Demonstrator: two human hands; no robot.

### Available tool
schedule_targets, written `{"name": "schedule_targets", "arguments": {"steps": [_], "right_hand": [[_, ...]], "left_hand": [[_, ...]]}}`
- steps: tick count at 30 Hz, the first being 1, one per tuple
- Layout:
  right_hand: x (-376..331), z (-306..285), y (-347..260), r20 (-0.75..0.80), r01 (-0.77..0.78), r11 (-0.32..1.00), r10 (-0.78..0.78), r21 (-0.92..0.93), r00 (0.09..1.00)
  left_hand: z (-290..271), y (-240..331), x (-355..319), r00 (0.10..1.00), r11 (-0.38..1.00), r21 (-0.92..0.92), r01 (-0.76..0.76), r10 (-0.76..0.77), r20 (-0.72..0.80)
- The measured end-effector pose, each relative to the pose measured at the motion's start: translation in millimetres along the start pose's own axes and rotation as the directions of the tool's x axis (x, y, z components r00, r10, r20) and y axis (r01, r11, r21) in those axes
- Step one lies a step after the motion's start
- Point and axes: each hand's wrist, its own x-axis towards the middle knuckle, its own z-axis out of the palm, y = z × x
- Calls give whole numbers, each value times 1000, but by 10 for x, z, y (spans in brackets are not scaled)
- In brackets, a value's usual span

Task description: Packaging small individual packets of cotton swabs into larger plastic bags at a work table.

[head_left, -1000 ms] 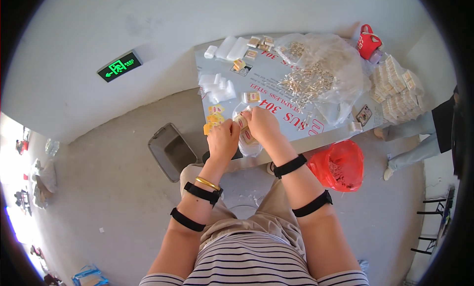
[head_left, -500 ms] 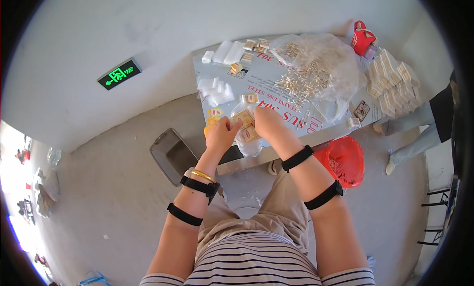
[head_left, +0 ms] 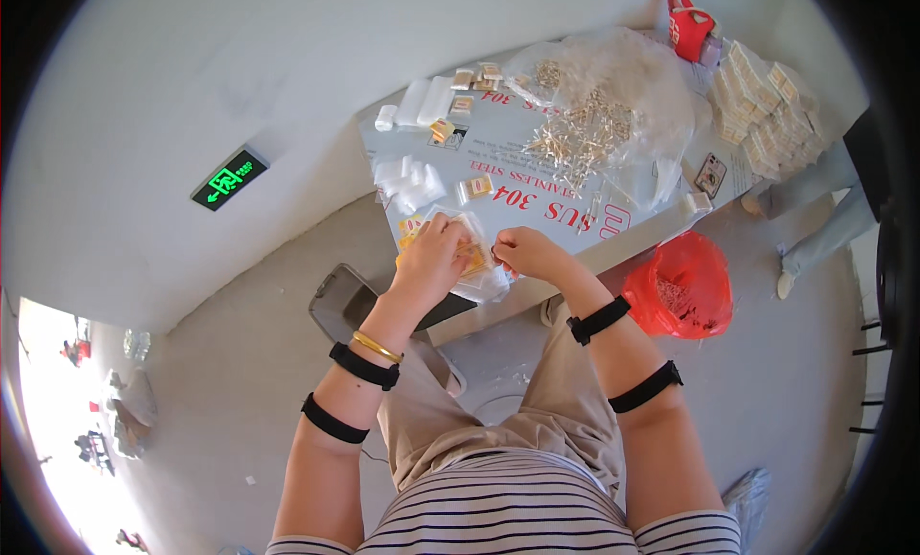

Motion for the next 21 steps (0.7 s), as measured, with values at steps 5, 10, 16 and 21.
{"name": "schedule_targets", "arguments": {"steps": [5, 10, 16, 21], "right_hand": [[-40, 38, -90, -232, 275, 949, -306, -157, 923], [-76, -76, -144, -108, 406, 912, -399, 54, 911], [-44, -135, -195, -38, 388, 917, -386, 95, 922], [37, -212, -118, -8, 298, 945, -300, 137, 954]], "left_hand": [[-80, -34, 72, 992, 998, -40, 41, -36, 119], [-69, -144, 165, 959, 993, -115, -17, 49, 281], [-74, -181, 381, 906, 986, 58, -157, 120, 406], [-104, -177, 534, 851, 995, -93, 23, 29, 524]]}}
